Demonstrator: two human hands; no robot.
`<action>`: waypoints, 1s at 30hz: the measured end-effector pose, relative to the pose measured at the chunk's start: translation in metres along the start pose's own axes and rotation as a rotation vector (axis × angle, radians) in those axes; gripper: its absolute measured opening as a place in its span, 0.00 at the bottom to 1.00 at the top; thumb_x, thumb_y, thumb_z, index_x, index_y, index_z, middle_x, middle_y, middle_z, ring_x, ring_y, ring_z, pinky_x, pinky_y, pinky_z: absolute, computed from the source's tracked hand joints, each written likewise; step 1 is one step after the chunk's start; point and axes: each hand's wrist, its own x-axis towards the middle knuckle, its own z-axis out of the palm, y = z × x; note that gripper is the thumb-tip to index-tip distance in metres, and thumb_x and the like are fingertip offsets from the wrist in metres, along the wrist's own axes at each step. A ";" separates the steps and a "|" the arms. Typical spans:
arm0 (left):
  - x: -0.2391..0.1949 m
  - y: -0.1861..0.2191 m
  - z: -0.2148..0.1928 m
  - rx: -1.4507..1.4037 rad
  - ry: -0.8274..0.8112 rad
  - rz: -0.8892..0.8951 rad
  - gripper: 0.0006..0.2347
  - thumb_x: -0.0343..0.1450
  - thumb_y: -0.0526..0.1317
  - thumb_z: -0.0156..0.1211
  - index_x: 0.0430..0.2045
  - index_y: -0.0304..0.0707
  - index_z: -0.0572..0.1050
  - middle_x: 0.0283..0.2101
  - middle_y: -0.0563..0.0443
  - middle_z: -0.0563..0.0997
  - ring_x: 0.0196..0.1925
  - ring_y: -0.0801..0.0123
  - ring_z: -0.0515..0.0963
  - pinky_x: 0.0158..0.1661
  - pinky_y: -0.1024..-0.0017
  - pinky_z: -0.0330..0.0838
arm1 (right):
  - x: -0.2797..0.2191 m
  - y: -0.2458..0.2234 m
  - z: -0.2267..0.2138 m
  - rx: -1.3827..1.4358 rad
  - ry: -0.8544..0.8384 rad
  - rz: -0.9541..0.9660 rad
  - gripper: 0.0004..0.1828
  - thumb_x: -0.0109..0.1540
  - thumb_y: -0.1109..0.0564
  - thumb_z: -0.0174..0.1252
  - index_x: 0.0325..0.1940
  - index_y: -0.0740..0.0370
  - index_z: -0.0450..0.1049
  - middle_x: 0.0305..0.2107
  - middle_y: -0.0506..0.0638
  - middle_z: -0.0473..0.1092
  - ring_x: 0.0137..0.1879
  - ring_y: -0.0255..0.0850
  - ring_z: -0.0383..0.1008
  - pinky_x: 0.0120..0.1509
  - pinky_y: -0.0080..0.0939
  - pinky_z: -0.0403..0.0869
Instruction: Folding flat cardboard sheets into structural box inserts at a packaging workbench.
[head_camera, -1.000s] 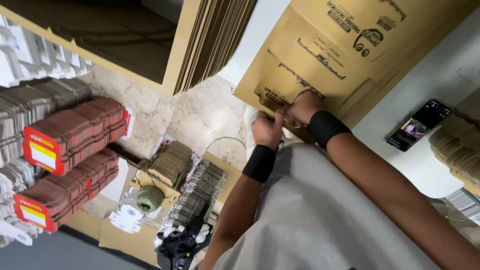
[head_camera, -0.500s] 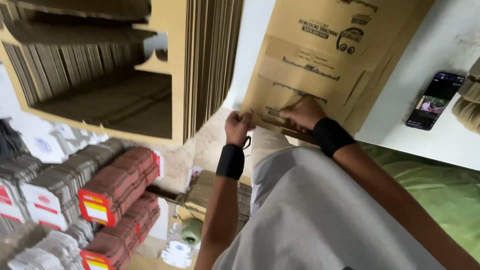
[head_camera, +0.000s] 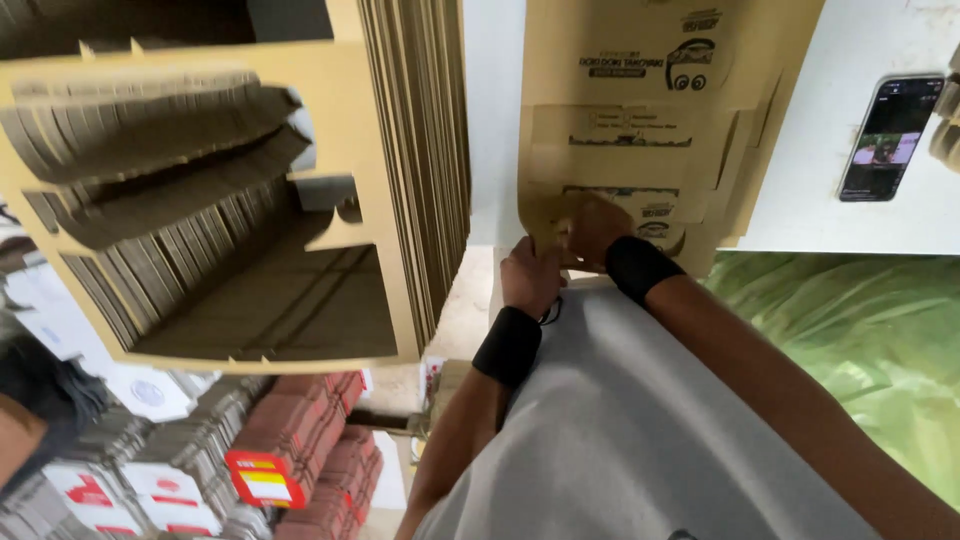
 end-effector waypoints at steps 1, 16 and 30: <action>0.011 -0.009 -0.003 0.016 -0.010 -0.007 0.10 0.73 0.44 0.56 0.27 0.36 0.72 0.20 0.45 0.82 0.21 0.69 0.82 0.22 0.72 0.80 | 0.005 0.011 0.012 0.017 -0.005 0.010 0.17 0.63 0.49 0.56 0.33 0.62 0.83 0.26 0.55 0.77 0.39 0.50 0.81 0.46 0.50 0.79; 0.054 0.004 0.008 0.338 -0.010 -0.065 0.31 0.64 0.61 0.62 0.48 0.30 0.72 0.48 0.30 0.80 0.53 0.42 0.82 0.48 0.51 0.82 | -0.022 -0.010 -0.035 0.007 -0.001 0.013 0.16 0.56 0.44 0.69 0.34 0.60 0.84 0.29 0.53 0.79 0.43 0.53 0.82 0.50 0.56 0.79; 0.021 0.042 -0.010 0.214 -0.081 -0.063 0.27 0.60 0.49 0.66 0.49 0.29 0.72 0.47 0.32 0.81 0.53 0.40 0.82 0.46 0.47 0.80 | 0.025 0.011 -0.002 -0.110 -0.047 0.026 0.20 0.53 0.41 0.65 0.34 0.60 0.85 0.32 0.53 0.80 0.49 0.55 0.82 0.52 0.58 0.79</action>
